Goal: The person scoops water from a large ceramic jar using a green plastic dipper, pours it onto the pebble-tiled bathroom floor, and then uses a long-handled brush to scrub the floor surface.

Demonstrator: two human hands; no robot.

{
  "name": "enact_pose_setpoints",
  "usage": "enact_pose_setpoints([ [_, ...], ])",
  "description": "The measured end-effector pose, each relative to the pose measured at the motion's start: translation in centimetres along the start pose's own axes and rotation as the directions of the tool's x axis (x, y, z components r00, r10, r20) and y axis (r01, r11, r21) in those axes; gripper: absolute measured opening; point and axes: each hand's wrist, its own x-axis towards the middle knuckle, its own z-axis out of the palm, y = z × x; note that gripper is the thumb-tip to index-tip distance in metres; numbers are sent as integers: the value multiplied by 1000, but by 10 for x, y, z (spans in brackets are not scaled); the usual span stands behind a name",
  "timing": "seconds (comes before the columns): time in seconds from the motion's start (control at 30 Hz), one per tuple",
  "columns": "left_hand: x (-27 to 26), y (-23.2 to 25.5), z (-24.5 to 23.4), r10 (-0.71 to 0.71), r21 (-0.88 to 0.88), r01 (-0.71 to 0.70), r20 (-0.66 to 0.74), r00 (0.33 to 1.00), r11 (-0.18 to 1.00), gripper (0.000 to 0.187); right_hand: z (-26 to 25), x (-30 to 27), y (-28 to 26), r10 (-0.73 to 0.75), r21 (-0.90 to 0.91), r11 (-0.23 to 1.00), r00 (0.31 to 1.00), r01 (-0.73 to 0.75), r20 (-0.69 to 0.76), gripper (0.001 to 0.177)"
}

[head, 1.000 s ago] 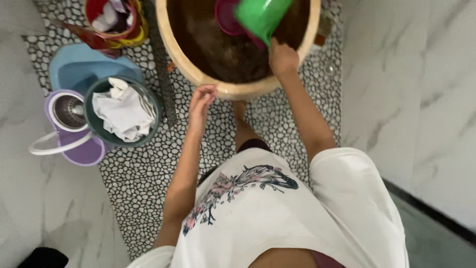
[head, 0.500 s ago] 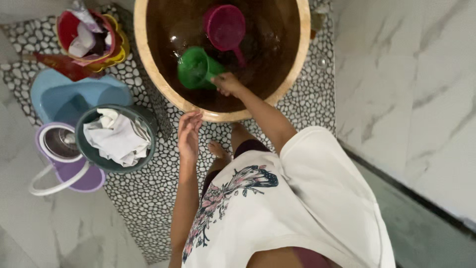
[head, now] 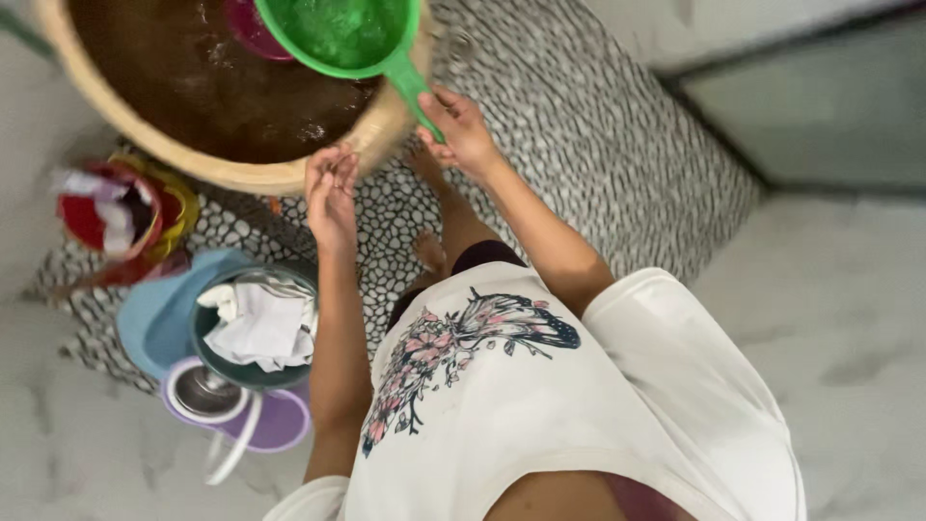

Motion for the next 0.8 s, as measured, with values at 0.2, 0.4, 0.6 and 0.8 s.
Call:
enact_pose_setpoints([
  [0.2, -15, -54, 85, -269, 58, 264, 309, 912, 963, 42, -89, -183, 40, -153, 126, 963, 870, 237, -469, 43],
  [0.4, -62, -141, 190, -458, 217, 412, 563, 688, 885, 42, -168, -363, 145, -141, 204, 817, 531, 539, -836, 19],
  [0.6, -121, -212, 262, -586, 380, 457, 638, 500, 804, 40, -238, -523, 272, 77, 92, 611, 57, 786, -995, 13],
  [0.8, -180, -286, 328, -627, 413, 489, 639, 446, 768, 39, -313, -667, 353, 254, 7, 560, -164, 828, -953, 5],
])
